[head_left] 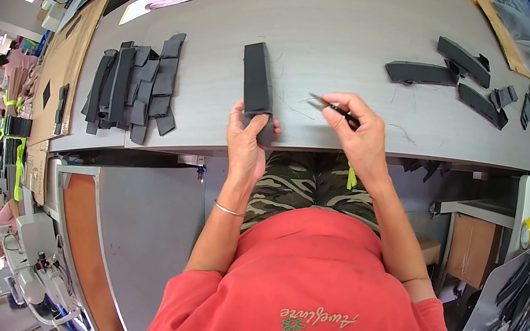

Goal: Trim excess threads from black fabric pieces using small nippers.

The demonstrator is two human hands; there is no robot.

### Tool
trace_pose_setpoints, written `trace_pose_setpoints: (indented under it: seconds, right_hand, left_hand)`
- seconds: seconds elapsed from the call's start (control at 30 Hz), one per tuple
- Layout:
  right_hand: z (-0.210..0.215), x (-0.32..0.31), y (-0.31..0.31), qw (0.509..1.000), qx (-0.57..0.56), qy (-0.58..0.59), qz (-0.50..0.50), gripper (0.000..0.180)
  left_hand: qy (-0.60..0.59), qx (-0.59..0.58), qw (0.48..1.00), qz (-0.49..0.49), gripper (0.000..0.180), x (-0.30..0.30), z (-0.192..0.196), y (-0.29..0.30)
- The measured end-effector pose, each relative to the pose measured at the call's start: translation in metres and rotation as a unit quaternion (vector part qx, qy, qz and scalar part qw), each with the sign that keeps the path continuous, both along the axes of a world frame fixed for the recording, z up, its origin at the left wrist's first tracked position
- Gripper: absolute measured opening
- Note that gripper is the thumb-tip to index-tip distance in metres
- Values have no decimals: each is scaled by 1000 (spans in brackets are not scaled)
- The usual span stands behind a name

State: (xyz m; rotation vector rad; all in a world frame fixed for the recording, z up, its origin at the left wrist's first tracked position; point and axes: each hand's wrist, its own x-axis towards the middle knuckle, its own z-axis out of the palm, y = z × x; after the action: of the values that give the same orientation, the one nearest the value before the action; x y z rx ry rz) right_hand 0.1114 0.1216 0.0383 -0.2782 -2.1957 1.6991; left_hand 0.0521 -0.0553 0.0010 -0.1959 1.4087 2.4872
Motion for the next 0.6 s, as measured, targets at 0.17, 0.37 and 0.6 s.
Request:
trace_pose_setpoints:
  seconds: [0.17, 0.37, 0.6]
  right_hand:
    - [-2, 2, -6, 996, 28, -48, 71, 20]
    - [1, -1, -7, 996, 52, -32, 69, 20]
    - [3, -7, -12, 990, 132, -17, 55, 20]
  left_hand:
    - [25, -38, 997, -56, 32, 5, -5, -2]
    - [23, -20, 996, -87, 32, 11, 0, 4]
    - [60, -62, 991, -106, 31, 16, -7, 10]
